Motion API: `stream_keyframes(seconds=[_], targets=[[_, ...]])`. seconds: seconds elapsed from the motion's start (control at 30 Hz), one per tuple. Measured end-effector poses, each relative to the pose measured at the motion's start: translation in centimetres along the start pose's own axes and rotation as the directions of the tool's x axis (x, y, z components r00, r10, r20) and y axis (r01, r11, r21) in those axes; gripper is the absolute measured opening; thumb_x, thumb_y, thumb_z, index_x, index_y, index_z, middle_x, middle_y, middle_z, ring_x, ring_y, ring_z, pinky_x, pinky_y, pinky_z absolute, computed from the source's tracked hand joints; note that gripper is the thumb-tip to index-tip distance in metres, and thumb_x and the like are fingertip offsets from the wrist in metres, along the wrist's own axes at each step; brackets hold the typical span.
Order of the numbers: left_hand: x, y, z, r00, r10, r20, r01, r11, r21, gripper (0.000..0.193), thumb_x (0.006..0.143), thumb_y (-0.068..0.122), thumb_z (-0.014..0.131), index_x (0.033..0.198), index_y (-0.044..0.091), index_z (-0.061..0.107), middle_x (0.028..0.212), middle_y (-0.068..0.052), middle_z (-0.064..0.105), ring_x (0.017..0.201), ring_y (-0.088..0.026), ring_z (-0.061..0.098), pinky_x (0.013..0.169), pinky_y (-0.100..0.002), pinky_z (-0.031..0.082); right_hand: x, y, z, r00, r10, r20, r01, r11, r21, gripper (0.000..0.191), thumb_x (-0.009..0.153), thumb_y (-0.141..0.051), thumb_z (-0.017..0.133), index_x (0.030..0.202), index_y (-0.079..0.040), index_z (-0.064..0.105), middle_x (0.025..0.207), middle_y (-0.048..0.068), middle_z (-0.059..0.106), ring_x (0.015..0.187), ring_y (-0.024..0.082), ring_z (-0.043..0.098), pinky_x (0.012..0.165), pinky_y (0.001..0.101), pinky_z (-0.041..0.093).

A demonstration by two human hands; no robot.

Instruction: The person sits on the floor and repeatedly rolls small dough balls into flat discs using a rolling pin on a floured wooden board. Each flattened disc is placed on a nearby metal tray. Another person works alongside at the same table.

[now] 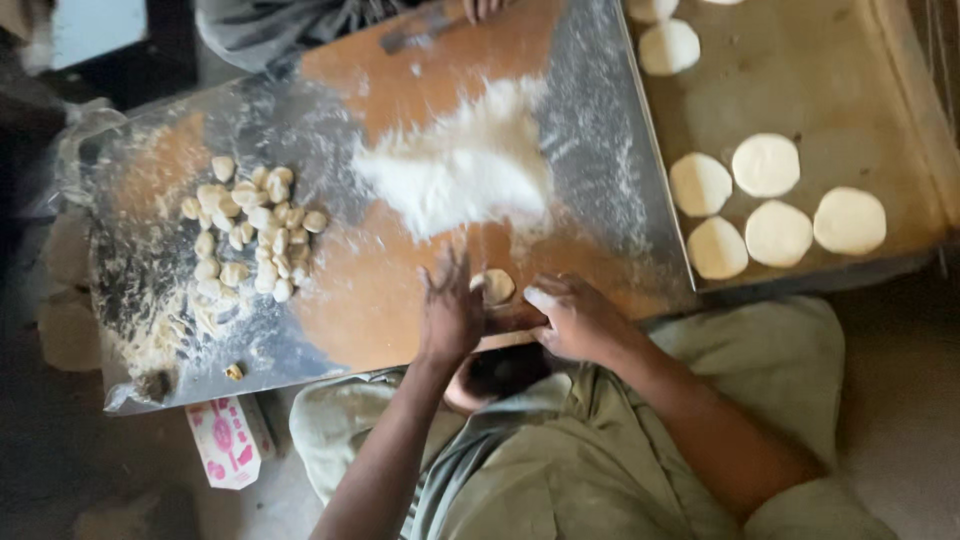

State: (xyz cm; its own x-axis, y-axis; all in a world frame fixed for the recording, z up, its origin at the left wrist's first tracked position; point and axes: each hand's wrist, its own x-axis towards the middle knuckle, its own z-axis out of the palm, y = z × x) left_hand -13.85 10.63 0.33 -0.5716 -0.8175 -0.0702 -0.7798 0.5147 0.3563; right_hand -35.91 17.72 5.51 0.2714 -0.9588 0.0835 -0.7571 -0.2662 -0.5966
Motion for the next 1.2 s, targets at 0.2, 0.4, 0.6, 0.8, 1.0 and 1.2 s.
stream_keyframes(seconds=[0.2, 0.4, 0.6, 0.8, 1.0, 1.2], targets=[[10.8, -4.2, 1.3, 0.921, -0.119, -0.371, 0.157, 0.985, 0.073, 0.055, 0.103, 0.028, 0.056, 0.152, 0.004, 0.047, 0.165, -0.021, 0.035, 0.156, -0.043, 0.025, 0.126, -0.059, 0.015, 3.8, 2.5, 0.0, 0.979, 0.048, -0.198, -0.051, 0.999, -0.009, 0.049, 0.082, -0.038, 0.083, 0.111, -0.001, 0.069, 0.113, 0.018, 0.069, 0.101, 0.038, 0.068, 0.085, 0.0472, 0.056], [5.8, -0.6, 1.0, 0.888, -0.192, -0.419, 0.207, 0.978, -0.010, 0.043, 0.103, 0.027, 0.058, 0.142, 0.010, 0.061, 0.156, -0.010, 0.051, 0.155, -0.035, 0.034, 0.130, -0.055, 0.022, 2.9, 2.0, -0.1, 0.989, 0.144, -0.032, -0.145, 0.989, -0.030, 0.050, 0.081, -0.036, 0.083, 0.114, -0.002, 0.069, 0.112, 0.018, 0.070, 0.098, 0.036, 0.070, 0.084, 0.0473, 0.057], [2.9, 2.7, 0.4, 0.969, -0.169, -0.181, 0.174, 0.985, 0.009, 0.057, 0.071, 0.022, 0.076, 0.127, 0.021, 0.071, 0.147, -0.015, 0.055, 0.134, -0.039, 0.043, 0.106, -0.057, 0.034, 0.3, 0.2, -0.7, 0.997, 0.039, 0.073, -0.023, 0.977, -0.212, 0.063, 0.063, -0.016, 0.080, 0.123, -0.003, 0.063, 0.131, 0.022, 0.062, 0.102, 0.038, 0.069, 0.084, 0.0472, 0.057], [2.4, 0.1, 0.5, 0.933, -0.137, -0.334, 0.099, 0.987, -0.129, 0.011, 0.087, 0.018, 0.076, 0.096, 0.014, 0.071, 0.132, -0.008, 0.067, 0.127, -0.034, 0.058, 0.103, -0.045, 0.048, -1.2, 0.7, -0.1, 0.981, 0.009, 0.193, -0.013, 1.000, 0.017, 0.046, 0.073, -0.016, 0.078, 0.114, -0.004, 0.063, 0.114, 0.017, 0.066, 0.103, 0.040, 0.067, 0.089, 0.0505, 0.054], [3.6, -2.6, -1.7, 0.916, -0.178, -0.361, 0.164, 0.984, -0.069, 0.006, 0.088, 0.022, 0.077, 0.090, 0.017, 0.074, 0.117, -0.003, 0.071, 0.122, -0.028, 0.064, 0.107, -0.046, 0.050, 1.1, 0.0, 0.6, 0.995, 0.027, -0.096, -0.022, 0.998, 0.054, 0.053, 0.068, -0.015, 0.076, 0.117, 0.001, 0.065, 0.109, 0.020, 0.066, 0.095, 0.041, 0.066, 0.081, 0.0499, 0.054], [11.3, -1.1, -0.6, 0.774, -0.043, -0.631, 0.094, 0.994, 0.047, 0.016, 0.101, 0.019, 0.068, 0.116, 0.014, 0.065, 0.131, -0.007, 0.066, 0.131, -0.029, 0.058, 0.115, -0.047, 0.038, 3.3, 0.2, 0.9, 0.972, 0.192, -0.137, -0.200, 0.979, -0.046, 0.041, 0.095, -0.038, 0.075, 0.114, -0.003, 0.067, 0.111, 0.017, 0.067, 0.097, 0.038, 0.068, 0.085, 0.0491, 0.055]])
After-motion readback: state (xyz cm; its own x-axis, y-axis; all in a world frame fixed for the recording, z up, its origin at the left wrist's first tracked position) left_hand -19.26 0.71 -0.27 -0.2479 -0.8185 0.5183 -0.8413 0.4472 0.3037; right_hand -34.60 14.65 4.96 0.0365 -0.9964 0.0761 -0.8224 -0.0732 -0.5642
